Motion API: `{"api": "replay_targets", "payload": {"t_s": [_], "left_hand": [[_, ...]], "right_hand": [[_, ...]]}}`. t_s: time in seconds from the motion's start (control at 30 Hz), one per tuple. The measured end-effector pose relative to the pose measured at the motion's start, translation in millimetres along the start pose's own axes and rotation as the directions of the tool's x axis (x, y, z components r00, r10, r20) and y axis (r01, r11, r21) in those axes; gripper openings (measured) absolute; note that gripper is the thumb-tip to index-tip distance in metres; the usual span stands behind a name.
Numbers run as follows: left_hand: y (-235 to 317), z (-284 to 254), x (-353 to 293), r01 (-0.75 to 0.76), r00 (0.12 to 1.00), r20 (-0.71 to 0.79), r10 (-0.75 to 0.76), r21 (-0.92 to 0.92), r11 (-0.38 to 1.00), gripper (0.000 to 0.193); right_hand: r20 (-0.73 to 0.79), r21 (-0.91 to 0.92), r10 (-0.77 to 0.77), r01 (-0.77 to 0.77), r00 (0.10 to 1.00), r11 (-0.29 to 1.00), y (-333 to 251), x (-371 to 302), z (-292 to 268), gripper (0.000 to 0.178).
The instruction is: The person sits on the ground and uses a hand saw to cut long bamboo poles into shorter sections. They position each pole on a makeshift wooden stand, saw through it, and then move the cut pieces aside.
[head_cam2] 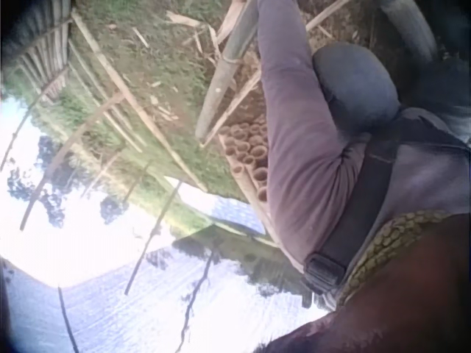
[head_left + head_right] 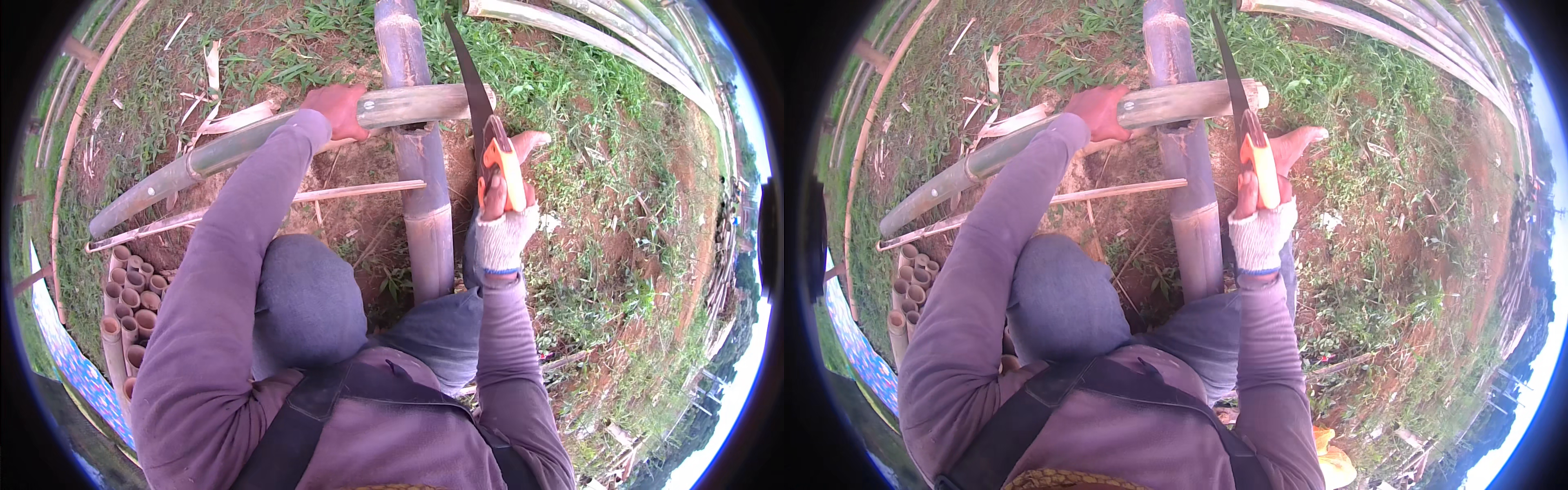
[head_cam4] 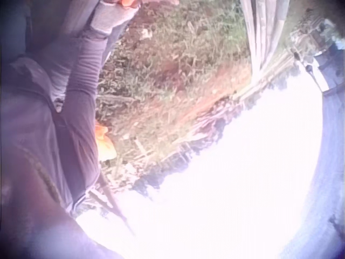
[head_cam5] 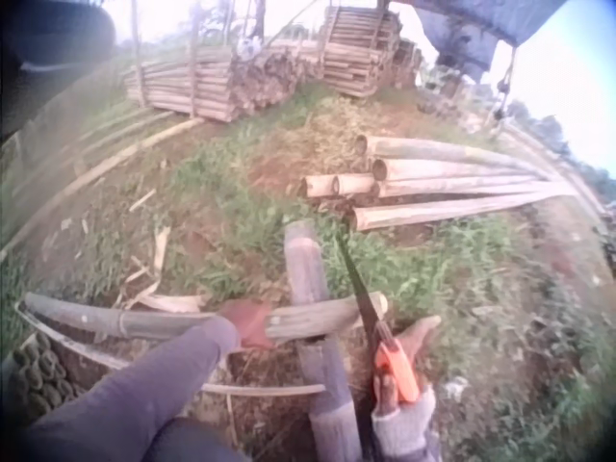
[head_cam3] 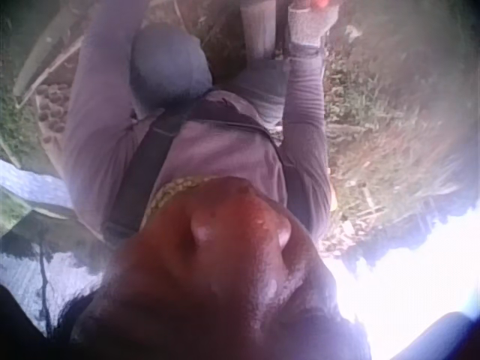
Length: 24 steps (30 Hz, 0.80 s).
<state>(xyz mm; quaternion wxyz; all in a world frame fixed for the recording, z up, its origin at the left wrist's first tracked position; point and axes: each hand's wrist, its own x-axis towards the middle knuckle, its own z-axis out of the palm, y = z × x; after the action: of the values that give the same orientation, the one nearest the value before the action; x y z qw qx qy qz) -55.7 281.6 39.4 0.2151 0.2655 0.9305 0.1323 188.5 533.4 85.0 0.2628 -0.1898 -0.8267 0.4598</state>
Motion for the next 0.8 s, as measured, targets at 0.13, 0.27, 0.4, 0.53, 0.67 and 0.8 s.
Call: {"api": "replay_targets", "payload": {"t_s": [0.13,0.27,0.4,0.53,0.67,0.8], "left_hand": [[-15.2,0.1,-4.2,0.007,1.0,-0.03,-0.007,-0.016,1.0,0.08],[-21.2,-4.9,1.3,0.021,1.0,-0.01,-0.021,0.014,1.0,0.077],[-13.0,-3.8,1.3,0.036,0.999,-0.002,-0.036,0.029,0.999,0.077],[-7.5,0.1,6.6,0.017,1.0,-0.017,-0.017,0.028,0.999,0.079],[-11.2,-0.4,2.3,0.018,0.999,-0.045,-0.018,0.005,1.0,0.084],[-11.2,-11.3,1.3,0.04,0.999,0.017,-0.04,0.013,0.999,0.085]], "right_hand": [[0.035,-0.074,-0.05,0.052,0.998,0.996,-20.6,33.2,19.5,0.022],[0.015,-0.13,0.036,-0.034,0.999,0.991,-1.7,-77.6,-53.3,0.024],[0.014,0.211,0.169,-0.168,0.985,0.963,14.2,-159.7,-100.6,0.043],[-0.041,0.016,-0.014,0.014,0.999,1.0,13.9,-23.9,-9.6,0.023],[0.01,-0.136,-0.13,0.13,0.991,0.982,-13.1,54.9,29.5,0.027],[0.005,-0.105,-0.073,0.073,0.997,0.992,-6.8,-21.8,-20.5,0.022]]}}
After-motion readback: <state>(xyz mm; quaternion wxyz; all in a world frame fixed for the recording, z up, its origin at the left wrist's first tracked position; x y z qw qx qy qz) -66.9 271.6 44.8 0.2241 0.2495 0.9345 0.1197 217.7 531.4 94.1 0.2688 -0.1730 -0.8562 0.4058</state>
